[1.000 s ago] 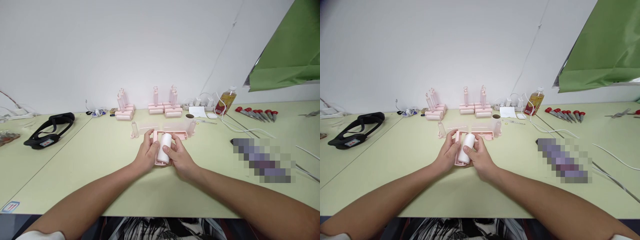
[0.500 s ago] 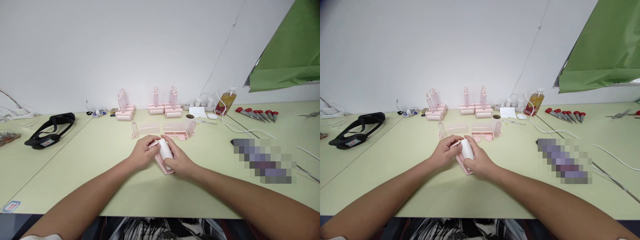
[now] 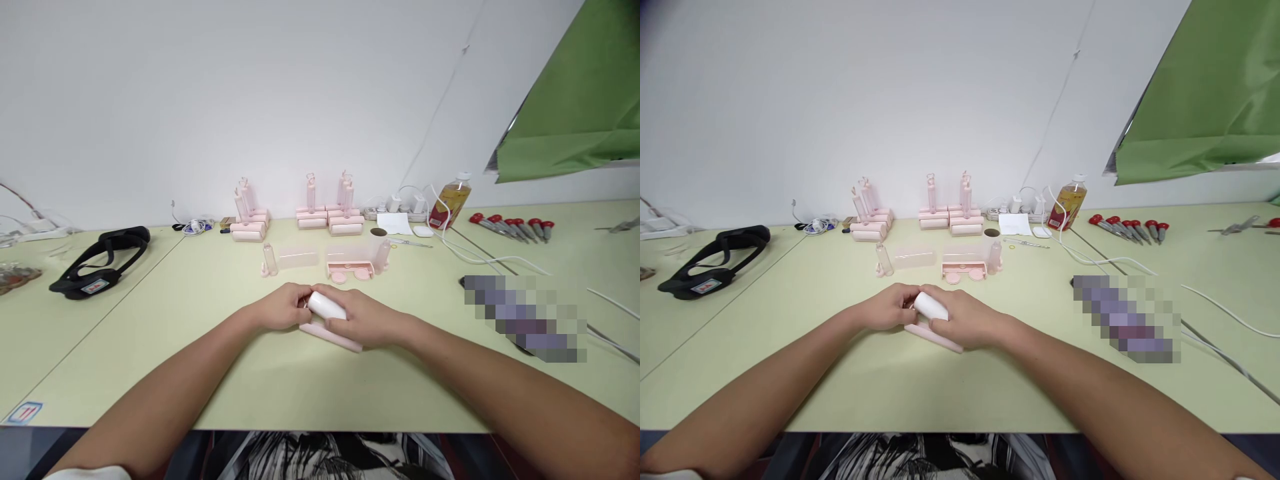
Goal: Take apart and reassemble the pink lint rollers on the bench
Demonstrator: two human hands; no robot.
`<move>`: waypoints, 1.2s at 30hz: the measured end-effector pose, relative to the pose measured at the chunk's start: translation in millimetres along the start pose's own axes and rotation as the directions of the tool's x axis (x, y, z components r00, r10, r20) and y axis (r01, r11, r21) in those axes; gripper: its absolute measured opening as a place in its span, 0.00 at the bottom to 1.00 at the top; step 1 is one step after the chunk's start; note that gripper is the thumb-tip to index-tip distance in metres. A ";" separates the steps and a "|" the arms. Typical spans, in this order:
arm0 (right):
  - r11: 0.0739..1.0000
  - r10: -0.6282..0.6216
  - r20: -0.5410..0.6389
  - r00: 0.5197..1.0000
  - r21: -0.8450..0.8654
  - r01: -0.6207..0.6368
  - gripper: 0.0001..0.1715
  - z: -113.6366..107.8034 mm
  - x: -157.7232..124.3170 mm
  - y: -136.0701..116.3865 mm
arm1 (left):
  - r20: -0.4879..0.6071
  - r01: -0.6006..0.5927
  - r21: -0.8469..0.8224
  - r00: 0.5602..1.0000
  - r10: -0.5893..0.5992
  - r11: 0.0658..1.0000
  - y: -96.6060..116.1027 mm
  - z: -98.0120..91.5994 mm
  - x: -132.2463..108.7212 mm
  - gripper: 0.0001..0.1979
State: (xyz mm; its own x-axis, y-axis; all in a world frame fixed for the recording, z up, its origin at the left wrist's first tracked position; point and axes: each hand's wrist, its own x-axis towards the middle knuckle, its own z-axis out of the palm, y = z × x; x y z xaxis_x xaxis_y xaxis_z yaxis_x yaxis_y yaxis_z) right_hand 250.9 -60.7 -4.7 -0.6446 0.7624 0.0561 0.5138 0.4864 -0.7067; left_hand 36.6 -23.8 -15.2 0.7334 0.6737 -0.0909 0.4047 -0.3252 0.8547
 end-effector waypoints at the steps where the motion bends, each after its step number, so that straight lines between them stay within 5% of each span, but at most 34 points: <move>1: 1.000 0.007 0.015 1.000 0.007 -0.007 0.32 -0.7 -0.2 0.1 | 0.008 0.001 -0.012 1.000 -0.001 1.000 -0.4 -0.3 0.3 0.16; 22: 0.999 0.000 0.170 0.986 -0.051 0.009 0.32 -22.9 1.3 -10.1 | 0.086 -0.053 -0.030 0.995 0.055 0.998 1.5 0.4 6.3 0.22; 27: 0.997 0.006 0.188 0.982 -0.074 0.008 0.27 -26.3 1.6 -12.9 | 0.133 -0.041 -0.132 0.989 0.059 0.990 -0.8 1.9 9.6 0.19; 36: 0.996 -0.016 0.210 0.977 -0.085 0.035 0.36 -29.0 2.1 -4.6 | 0.182 -0.015 -0.411 0.978 0.098 0.912 -10.1 -3.2 13.4 0.19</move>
State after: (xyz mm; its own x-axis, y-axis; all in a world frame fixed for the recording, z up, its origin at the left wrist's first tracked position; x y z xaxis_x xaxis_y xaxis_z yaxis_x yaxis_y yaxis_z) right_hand 263.5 -49.0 19.1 -0.7576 0.6475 -0.0818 0.5369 0.5471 -0.6422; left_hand 40.6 -9.3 -23.4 0.8565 0.5067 -0.0979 0.1335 -0.0343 0.9904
